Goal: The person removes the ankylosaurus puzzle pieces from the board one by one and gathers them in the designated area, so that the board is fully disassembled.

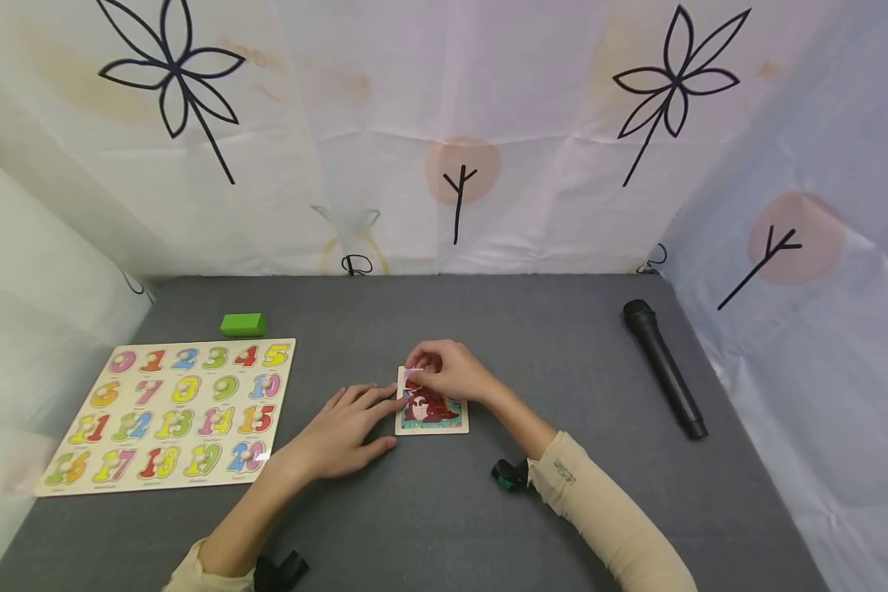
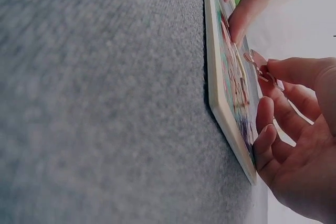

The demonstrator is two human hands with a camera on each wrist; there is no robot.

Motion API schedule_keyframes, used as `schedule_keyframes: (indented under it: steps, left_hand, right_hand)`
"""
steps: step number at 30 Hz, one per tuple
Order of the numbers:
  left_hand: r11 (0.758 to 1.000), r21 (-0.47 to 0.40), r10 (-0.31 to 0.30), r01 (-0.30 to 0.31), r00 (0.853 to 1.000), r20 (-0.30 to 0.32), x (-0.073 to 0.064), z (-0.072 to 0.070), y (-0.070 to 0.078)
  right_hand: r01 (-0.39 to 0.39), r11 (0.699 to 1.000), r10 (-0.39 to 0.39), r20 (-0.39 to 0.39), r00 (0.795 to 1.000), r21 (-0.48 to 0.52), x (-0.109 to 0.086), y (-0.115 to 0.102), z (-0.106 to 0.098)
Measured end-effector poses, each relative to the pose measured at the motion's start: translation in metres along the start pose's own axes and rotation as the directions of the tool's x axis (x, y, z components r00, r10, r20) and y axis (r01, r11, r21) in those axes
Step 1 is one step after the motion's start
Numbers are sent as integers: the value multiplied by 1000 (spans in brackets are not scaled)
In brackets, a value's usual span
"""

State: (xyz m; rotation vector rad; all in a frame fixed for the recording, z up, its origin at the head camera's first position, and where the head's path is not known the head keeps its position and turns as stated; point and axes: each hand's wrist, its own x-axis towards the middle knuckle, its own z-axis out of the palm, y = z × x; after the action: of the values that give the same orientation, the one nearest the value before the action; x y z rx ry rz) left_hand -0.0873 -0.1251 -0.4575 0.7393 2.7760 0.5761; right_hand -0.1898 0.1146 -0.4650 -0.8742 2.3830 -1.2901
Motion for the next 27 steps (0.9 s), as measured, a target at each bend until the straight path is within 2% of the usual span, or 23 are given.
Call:
schedule_keyframes:
  steps: [17, 27]
  left_hand:
    - [1000, -31, -4, 4, 1000, -1, 2, 0, -4]
    - [1000, -12, -1, 1, 999, -43, 5, 3, -7]
  right_hand:
    - [-35, 999, 37, -66, 997, 33, -20, 10, -26]
    - [-62, 998, 63, -82, 995, 19, -34, 19, -48]
